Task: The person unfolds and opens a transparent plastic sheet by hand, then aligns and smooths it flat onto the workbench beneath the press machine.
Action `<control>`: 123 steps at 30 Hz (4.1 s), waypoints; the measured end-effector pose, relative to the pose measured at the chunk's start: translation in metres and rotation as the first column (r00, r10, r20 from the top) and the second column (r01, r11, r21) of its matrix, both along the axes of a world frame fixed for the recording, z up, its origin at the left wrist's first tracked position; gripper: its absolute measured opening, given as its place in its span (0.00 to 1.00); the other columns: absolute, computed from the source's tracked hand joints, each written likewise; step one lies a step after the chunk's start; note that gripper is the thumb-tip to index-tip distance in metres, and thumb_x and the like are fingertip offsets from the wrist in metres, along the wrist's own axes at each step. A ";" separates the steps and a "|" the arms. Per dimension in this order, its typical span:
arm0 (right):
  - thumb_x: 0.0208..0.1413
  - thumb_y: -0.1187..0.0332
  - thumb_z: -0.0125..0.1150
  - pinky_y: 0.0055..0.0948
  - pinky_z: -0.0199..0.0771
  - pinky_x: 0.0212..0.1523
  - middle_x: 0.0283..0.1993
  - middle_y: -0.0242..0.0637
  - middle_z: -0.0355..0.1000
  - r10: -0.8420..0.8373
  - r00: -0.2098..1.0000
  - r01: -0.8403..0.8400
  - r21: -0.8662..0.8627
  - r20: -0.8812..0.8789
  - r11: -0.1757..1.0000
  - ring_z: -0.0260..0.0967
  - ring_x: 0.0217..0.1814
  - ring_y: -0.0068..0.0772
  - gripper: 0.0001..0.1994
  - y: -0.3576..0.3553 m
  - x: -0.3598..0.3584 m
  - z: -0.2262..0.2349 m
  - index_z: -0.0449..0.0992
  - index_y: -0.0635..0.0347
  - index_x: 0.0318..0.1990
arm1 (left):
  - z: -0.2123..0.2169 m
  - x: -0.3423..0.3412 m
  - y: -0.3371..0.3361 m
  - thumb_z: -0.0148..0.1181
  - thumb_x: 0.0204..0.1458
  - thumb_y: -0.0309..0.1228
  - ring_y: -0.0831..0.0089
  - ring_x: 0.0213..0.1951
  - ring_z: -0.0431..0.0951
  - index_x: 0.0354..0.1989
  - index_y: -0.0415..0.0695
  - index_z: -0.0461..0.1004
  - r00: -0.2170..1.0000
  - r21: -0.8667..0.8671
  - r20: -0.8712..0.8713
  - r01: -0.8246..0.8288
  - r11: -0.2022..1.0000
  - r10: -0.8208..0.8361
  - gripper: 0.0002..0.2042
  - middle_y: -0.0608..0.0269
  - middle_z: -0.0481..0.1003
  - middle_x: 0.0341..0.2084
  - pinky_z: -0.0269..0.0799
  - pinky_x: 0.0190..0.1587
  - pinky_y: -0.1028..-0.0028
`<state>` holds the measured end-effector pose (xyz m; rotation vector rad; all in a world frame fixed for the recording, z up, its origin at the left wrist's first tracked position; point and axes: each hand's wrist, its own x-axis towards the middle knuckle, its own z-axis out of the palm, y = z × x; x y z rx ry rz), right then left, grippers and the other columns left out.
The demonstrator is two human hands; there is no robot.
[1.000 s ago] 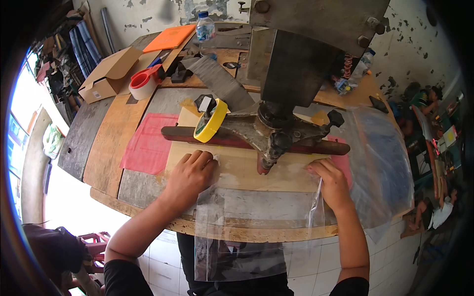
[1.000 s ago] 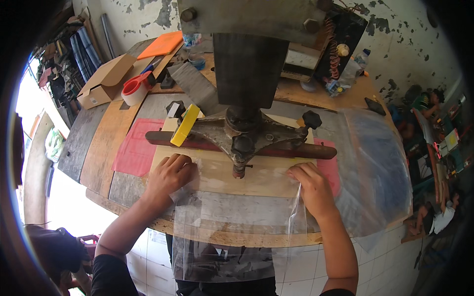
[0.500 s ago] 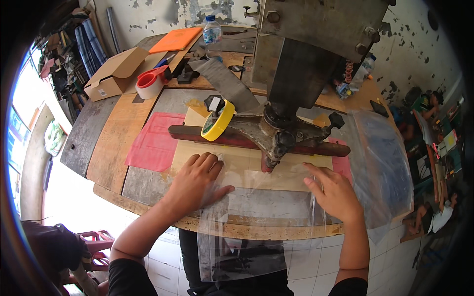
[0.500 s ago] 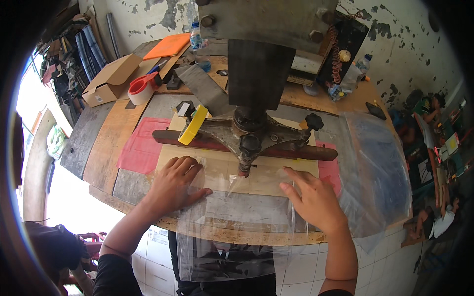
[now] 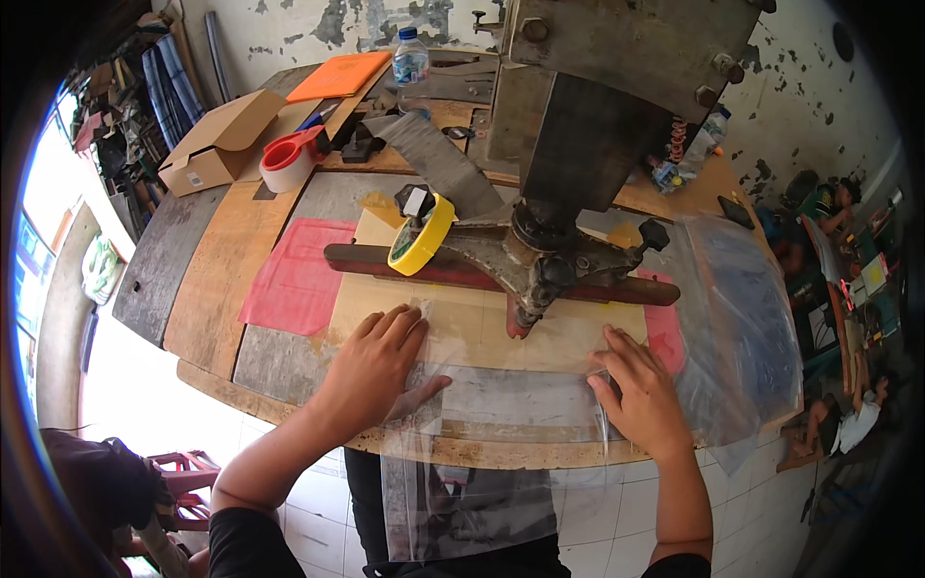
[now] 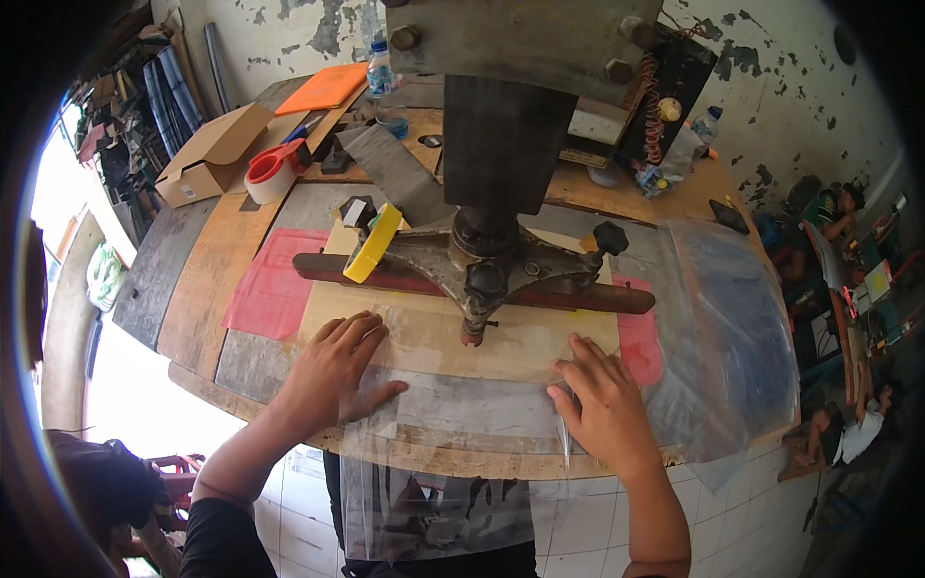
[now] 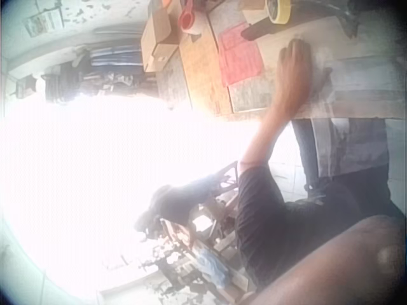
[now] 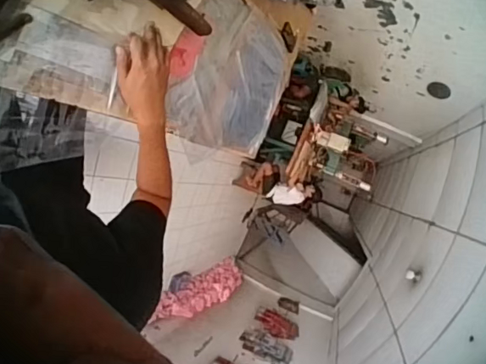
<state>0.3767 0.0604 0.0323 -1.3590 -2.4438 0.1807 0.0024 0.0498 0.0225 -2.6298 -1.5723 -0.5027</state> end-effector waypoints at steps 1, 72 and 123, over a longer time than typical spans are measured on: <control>0.64 0.62 0.69 0.53 0.69 0.69 0.71 0.55 0.70 -0.011 1.000 0.010 0.039 0.022 0.999 0.68 0.73 0.58 0.14 -0.001 0.000 -0.003 0.80 0.59 0.52 | 0.000 0.000 0.000 0.65 0.61 0.55 0.50 0.65 0.74 0.56 0.28 0.76 1.000 -0.005 -0.001 0.003 1.000 -0.003 0.35 0.42 0.75 0.58 0.67 0.70 0.59; 0.63 0.62 0.68 0.52 0.71 0.67 0.72 0.46 0.70 -0.082 0.995 0.077 0.085 0.061 0.993 0.67 0.69 0.57 0.20 0.027 0.000 -0.013 0.78 0.66 0.56 | -0.007 -0.005 0.018 0.66 0.61 0.49 0.50 0.68 0.72 0.60 0.25 0.74 0.996 -0.055 0.080 -0.022 0.998 0.027 0.34 0.40 0.72 0.63 0.65 0.73 0.57; 0.62 0.63 0.68 0.52 0.71 0.67 0.72 0.46 0.70 -0.081 0.996 0.077 0.093 0.042 0.993 0.66 0.69 0.57 0.19 0.026 0.001 -0.016 0.78 0.66 0.55 | -0.011 -0.004 0.019 0.69 0.58 0.49 0.46 0.68 0.73 0.62 0.30 0.73 0.995 -0.045 0.085 -0.050 0.998 0.053 0.34 0.40 0.70 0.67 0.70 0.71 0.57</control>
